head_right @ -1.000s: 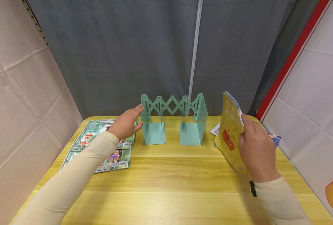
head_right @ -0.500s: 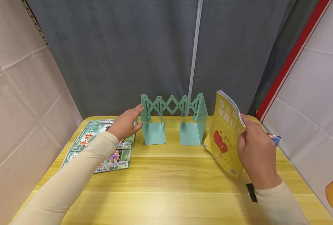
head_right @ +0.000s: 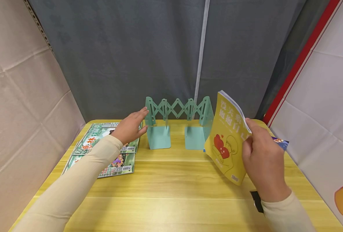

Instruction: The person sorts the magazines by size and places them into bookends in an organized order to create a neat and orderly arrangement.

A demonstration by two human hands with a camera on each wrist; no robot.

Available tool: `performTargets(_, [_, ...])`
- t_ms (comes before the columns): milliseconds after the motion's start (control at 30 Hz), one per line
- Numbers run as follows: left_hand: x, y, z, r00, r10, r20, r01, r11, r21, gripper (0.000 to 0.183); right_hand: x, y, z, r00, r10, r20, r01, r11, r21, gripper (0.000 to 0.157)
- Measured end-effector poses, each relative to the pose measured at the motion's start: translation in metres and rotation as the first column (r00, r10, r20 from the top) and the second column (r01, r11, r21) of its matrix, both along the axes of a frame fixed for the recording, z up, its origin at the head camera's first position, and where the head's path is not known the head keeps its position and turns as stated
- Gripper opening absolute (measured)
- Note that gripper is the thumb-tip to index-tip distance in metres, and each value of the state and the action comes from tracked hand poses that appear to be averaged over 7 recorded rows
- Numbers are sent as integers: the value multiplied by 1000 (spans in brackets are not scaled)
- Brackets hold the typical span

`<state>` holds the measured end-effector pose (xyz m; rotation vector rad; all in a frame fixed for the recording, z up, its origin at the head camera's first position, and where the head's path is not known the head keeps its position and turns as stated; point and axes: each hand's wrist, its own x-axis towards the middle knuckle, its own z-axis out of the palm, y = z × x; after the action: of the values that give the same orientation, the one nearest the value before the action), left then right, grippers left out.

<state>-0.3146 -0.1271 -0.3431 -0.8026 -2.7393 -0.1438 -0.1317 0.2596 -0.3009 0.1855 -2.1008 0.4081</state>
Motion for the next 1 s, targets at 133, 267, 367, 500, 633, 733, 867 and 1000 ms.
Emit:
performTargets(133, [0,0,0,1000,1,-1,-1,1000,4,67,2,-6,3,1000,20,-9,-20,1000,-7,44])
performTargets(267, [0,0,0,1000,4,-11,-4,1000,3,67,3,-12,4,1000,26,-5,-26,1000,-4,45])
performTargets(367, [0,0,-1,1000,4,-12,-3,1000,17,66,1,-16,3,999,40,-12,-40,999,3,45])
performTargets(500, [0,-1,-4,1000,4,4,-4,998,59,66,-3,-22,-1,998,62,-24,-62,998,7,44])
performTargets(633, [0,-1,-5,1000,-3,2,3,995,97,65,-9,-30,-5,997,75,-21,-75,997,-8,44])
performTargets(733, [0,-1,-6,1000,-13,-14,15,992,122,64,-12,-36,-6,996,86,-12,-86,996,-27,44])
performTargets(867, [1,-3,-9,1000,-3,-25,6,989,149,64,-17,-42,-9,994,106,-17,-106,993,-45,45])
performTargets(1000, [0,-5,-12,999,8,-34,-2,987,162,65,-22,-48,-13,992,122,-7,-123,990,-67,45])
